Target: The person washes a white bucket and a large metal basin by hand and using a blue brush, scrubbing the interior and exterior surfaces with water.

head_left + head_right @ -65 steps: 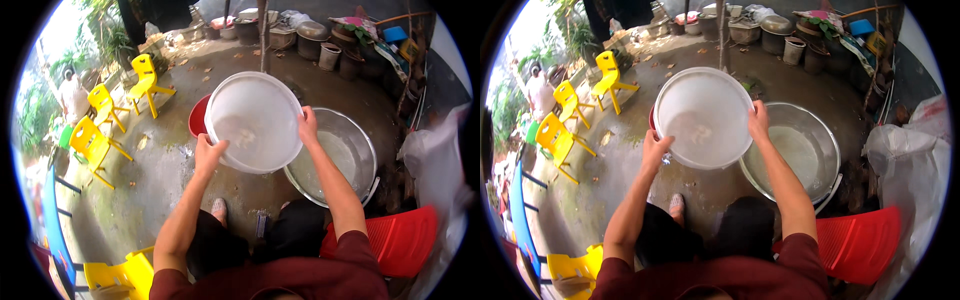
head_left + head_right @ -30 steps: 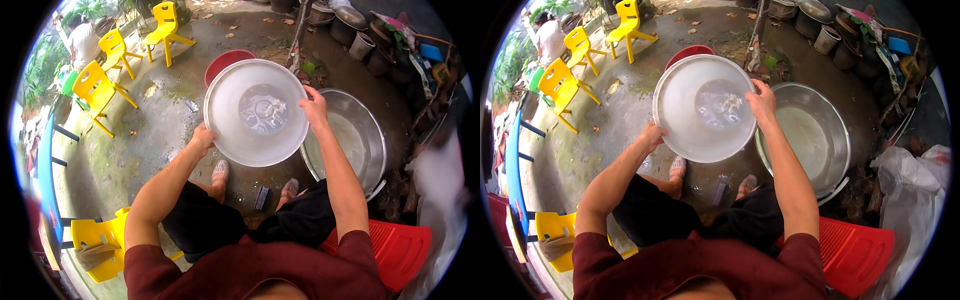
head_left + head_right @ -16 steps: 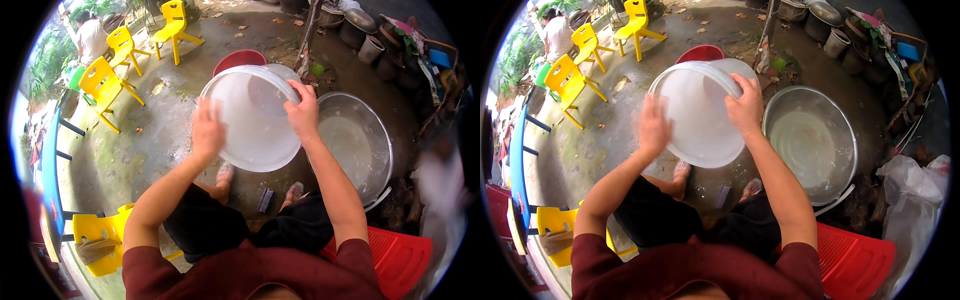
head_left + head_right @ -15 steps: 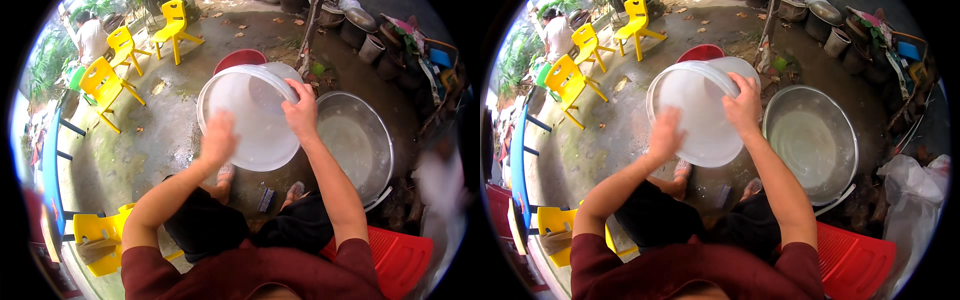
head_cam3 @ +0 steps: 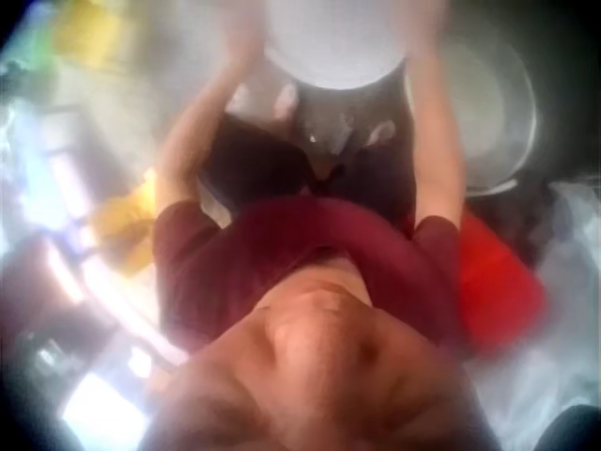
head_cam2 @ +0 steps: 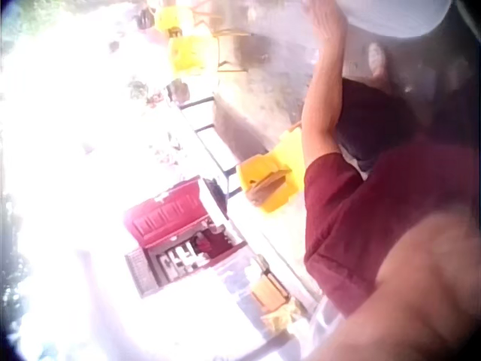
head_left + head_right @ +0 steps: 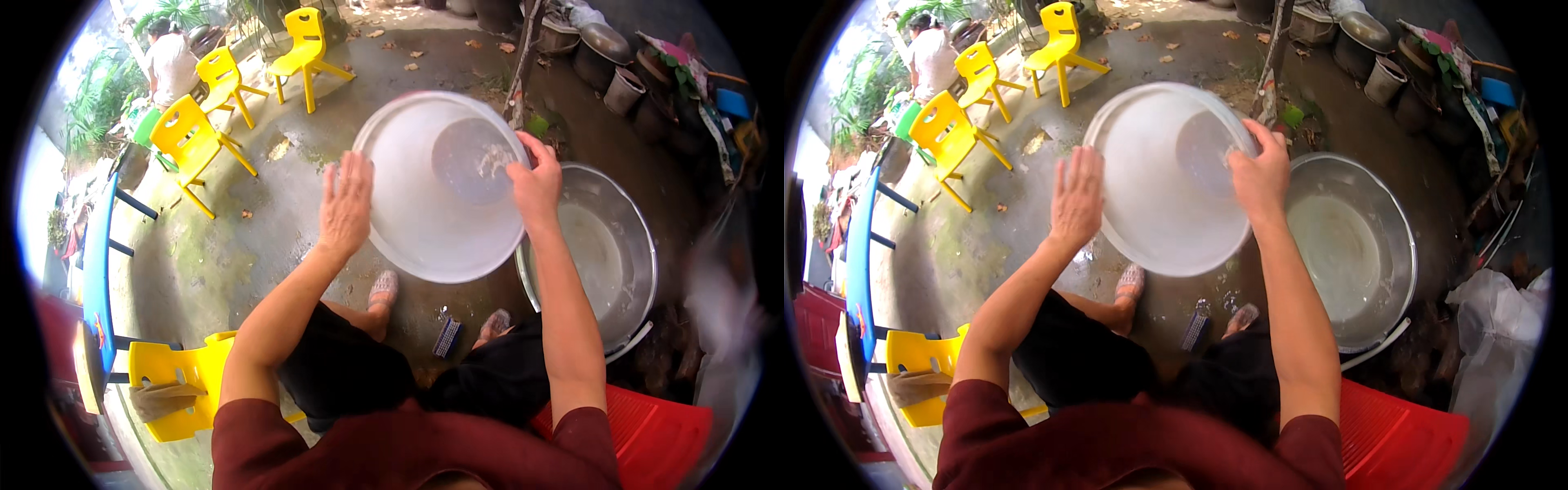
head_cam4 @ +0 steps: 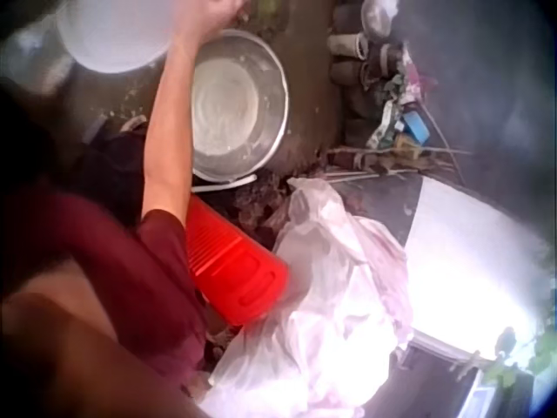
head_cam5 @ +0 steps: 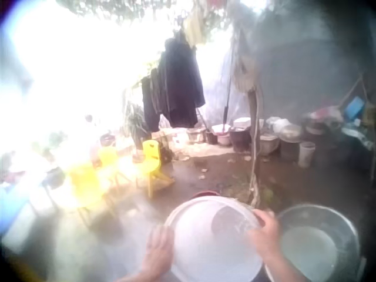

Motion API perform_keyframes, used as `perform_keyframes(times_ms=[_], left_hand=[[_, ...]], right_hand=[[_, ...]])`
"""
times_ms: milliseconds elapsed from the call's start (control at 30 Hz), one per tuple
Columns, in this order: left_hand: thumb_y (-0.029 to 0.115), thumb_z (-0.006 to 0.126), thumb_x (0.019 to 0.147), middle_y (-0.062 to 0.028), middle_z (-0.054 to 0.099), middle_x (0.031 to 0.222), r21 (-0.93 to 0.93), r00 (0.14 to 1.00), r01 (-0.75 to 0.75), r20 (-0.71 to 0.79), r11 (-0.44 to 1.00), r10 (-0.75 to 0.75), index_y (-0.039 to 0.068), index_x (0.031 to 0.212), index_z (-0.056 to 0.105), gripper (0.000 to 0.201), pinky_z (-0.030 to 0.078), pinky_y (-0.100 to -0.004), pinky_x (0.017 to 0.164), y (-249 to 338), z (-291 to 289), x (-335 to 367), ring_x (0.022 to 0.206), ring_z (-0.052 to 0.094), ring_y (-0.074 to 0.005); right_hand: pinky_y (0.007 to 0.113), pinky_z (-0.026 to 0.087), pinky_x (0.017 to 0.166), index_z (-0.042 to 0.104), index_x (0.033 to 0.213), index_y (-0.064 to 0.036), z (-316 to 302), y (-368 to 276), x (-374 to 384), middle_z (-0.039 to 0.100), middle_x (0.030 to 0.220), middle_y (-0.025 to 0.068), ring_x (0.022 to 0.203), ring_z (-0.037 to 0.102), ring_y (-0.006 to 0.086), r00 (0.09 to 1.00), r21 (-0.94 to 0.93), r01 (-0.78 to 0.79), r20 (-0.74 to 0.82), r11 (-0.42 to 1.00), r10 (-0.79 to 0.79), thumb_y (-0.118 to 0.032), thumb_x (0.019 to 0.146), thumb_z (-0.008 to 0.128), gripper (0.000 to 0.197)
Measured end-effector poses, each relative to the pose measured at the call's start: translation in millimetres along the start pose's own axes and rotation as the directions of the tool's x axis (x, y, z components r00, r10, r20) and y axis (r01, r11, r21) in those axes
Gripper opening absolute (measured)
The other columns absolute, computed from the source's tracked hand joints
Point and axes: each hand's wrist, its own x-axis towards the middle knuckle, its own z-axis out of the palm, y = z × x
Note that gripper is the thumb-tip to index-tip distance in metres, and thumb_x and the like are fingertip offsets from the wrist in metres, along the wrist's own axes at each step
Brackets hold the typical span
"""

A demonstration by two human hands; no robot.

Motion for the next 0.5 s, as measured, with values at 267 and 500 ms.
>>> perform_keyframes(times_ms=[267, 500], left_hand=[[0.014, 0.061, 0.078, -0.0219, 0.063, 0.088, -0.853, 0.885, 0.434, 0.343, 0.29, -0.314, -0.004, 0.114, 0.047, 0.043, 0.047, -0.045, 0.077, -24.6, 32.4, 7.2, 0.084, 0.06, -0.0412], [0.016, 0.054, 0.081, -0.0266, 0.06, 0.089, -0.68, 0.917, 0.393, 0.338, 0.619, -0.21, -0.001, 0.092, 0.048, 0.021, 0.043, -0.0514, 0.077, 5.8, 48.5, -19.0, 0.086, 0.056, -0.0455]], right_hand=[[0.032, 0.043, 0.083, 0.06, 0.107, -0.0028, -6.2, 31.9, -18.4, 0.053, 0.095, 0.0103, 0.092, 0.055, 0.0267, 0.945, 0.064, 0.244, 0.21, 0.968, -0.252, -0.002, 0.063, 0.056, 0.044], [0.035, 0.043, 0.081, 0.057, 0.108, -0.0034, -16.5, 52.6, -50.6, 0.051, 0.095, 0.0118, 0.092, 0.053, 0.0298, 0.918, -0.06, 0.313, 0.273, 0.948, -0.286, -0.001, 0.064, 0.058, 0.044]])
